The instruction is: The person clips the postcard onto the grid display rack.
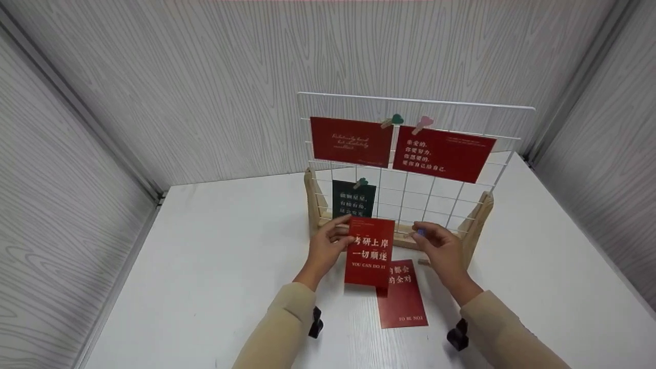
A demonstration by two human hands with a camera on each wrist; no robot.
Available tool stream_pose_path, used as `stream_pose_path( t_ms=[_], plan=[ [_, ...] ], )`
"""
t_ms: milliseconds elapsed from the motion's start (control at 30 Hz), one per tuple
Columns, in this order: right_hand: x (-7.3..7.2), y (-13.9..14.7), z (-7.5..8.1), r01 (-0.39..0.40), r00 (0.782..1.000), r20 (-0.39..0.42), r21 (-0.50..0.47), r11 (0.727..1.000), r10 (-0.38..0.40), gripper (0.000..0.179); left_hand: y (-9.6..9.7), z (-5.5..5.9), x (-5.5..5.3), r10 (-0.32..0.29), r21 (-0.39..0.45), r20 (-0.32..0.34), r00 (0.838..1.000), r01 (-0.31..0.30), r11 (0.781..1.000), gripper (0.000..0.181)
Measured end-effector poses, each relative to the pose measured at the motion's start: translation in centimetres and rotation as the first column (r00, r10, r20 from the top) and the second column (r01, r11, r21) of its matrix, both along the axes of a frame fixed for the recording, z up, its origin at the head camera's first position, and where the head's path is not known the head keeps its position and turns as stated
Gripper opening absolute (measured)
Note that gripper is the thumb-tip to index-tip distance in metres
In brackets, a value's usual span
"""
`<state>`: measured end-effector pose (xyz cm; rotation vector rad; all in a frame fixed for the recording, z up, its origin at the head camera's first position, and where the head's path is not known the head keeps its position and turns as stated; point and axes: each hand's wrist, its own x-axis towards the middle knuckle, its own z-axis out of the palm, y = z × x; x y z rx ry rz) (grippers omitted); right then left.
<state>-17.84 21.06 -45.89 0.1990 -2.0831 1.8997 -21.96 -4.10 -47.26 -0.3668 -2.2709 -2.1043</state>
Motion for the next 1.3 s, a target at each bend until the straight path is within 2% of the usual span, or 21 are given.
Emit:
stream_pose_path(
  t_ms=[167,400,500,700,800,1067,1200,1300],
  plan=[
    [-1.0,0.3,-0.4,0.05,0.998,0.031,0.011,0.999,-0.05,0.03,1.1,0.9,-0.4,-0.001,0.01,-0.05,0.999,0.001,1.0,0.048],
    [-1.5,0.1,0.3,0.058,0.998,0.038,0.001,0.998,-0.058,0.026,2.2,1.6,-1.1,0.009,0.005,-0.065,0.998,-0.008,1.0,0.047],
    [-1.3,-0.1,1.3,0.055,0.998,0.038,-0.004,0.998,-0.055,0.026,2.5,1.9,-1.2,0.009,0.005,-0.072,0.997,-0.008,1.0,0.048],
    [-0.5,-1.0,4.2,0.049,0.998,0.041,-0.02,0.999,-0.048,0.028,3.1,2.2,-1.5,0.007,0.002,-0.145,0.989,-0.007,1.0,0.047],
    [-0.9,-1.0,4.6,0.055,0.997,0.051,-0.011,0.998,-0.054,0.029,3.5,2.3,-1.7,0.006,0.005,-0.147,0.989,-0.006,1.0,0.046],
    [-3.3,-0.6,3.4,0.076,0.997,-0.002,-0.017,0.997,-0.076,0.029,4.4,2.5,-2.0,0.01,0.013,-0.176,0.984,-0.008,1.0,0.046],
    [-3.7,-0.8,3.7,0.094,0.995,-0.018,-0.03,0.995,-0.095,0.029,4.7,2.6,-2.1,0.012,0.012,-0.176,0.984,-0.01,1.0,0.046],
    [-3.4,-1.0,4.4,0.111,0.994,-0.01,-0.045,0.993,-0.111,0.026,5.0,2.7,-2.2,0.015,0.021,-0.161,0.987,-0.012,1.0,0.047]
  ],
)
